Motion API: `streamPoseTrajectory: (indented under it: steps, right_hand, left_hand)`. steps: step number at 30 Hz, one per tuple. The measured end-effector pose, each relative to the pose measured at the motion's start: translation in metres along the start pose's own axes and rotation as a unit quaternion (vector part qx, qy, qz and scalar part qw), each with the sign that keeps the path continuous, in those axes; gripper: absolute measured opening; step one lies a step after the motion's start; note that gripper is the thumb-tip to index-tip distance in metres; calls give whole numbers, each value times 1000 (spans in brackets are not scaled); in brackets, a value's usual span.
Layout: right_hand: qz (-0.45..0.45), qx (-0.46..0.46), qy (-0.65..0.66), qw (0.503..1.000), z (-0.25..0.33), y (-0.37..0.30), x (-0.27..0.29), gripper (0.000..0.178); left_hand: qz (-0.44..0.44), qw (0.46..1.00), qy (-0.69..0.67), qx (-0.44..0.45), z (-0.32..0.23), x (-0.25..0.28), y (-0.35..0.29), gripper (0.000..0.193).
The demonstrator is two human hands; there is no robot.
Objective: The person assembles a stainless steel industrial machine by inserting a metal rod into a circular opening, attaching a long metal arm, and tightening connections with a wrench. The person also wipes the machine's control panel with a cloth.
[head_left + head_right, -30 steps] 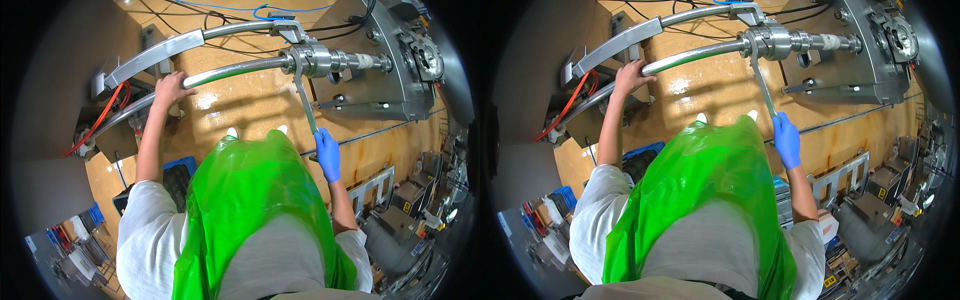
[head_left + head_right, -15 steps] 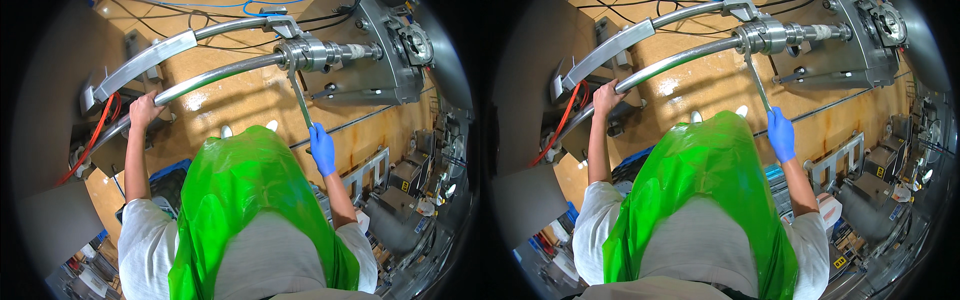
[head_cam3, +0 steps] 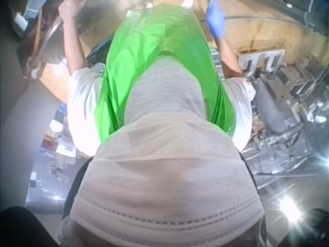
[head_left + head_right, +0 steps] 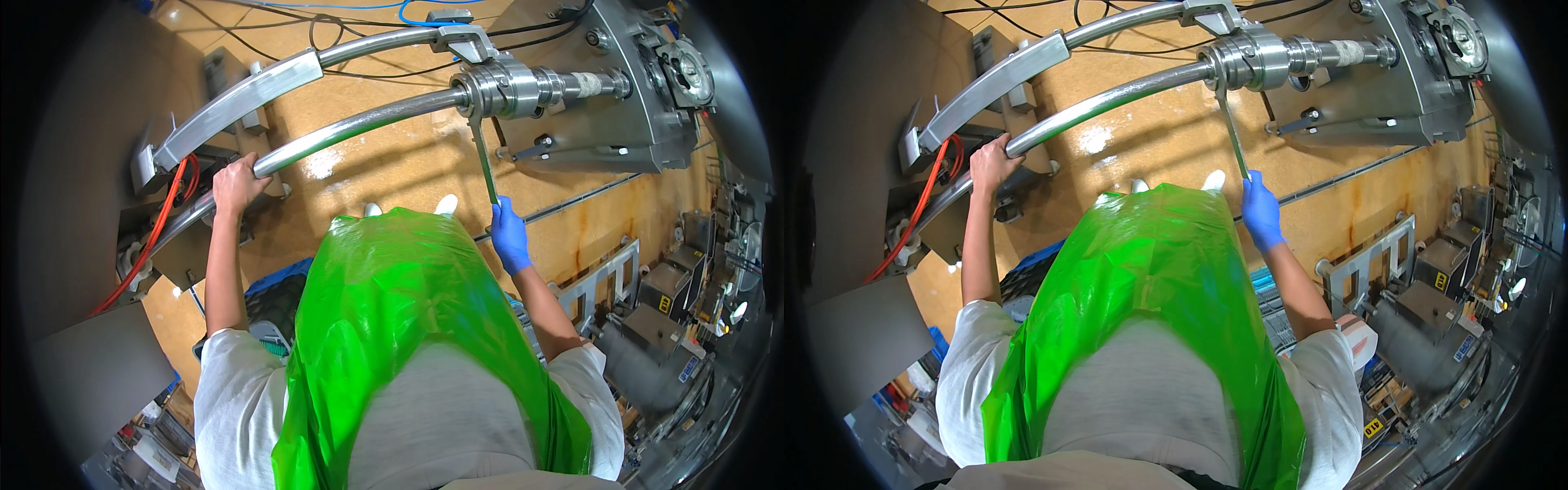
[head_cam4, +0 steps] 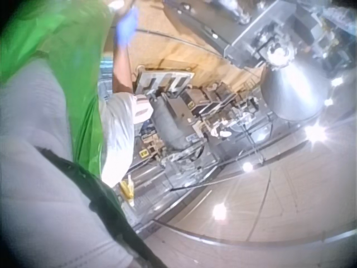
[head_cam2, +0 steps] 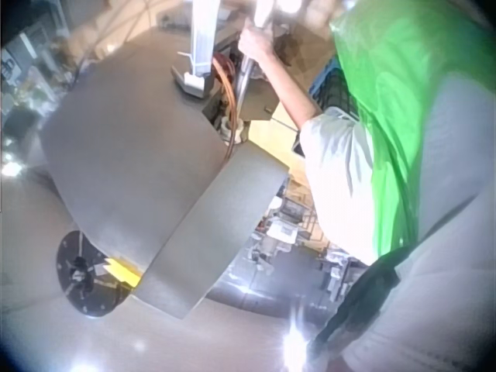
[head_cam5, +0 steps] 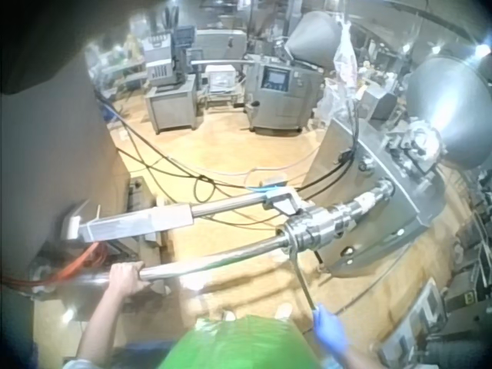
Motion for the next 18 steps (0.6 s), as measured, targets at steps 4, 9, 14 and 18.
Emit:
streamPoseTrajectory:
  steps: [4, 9, 14, 18]
  right_hand:
    - [2, 46, -6, 999, -9, 7, -5, 25]
    - [3, 103, 1, 995, -18, 12, -3, 24]
    - [-16, 85, 7, 996, -25, 11, -7, 27]
    - [-20, 84, -18, 996, -26, 12, -9, 27]
  left_hand:
    - [-18, 1000, -3, -3, 2, -2, -1, 30]
    - [-8, 1000, 4, 15, 1, 0, -1, 31]
    - [-21, 999, -28, 29, 8, -4, -1, 28]
    - [-18, 999, -22, 29, 4, -1, -1, 27]
Point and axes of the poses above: each hand's wrist, its own y-axis towards the middle knuckle, its own x-axis out of the back of the hand, z = x × y, the point moved 7 cm from there along y, towards the middle knuckle, and after that the axes turned 1 degree about z, right-handed, at the moved point
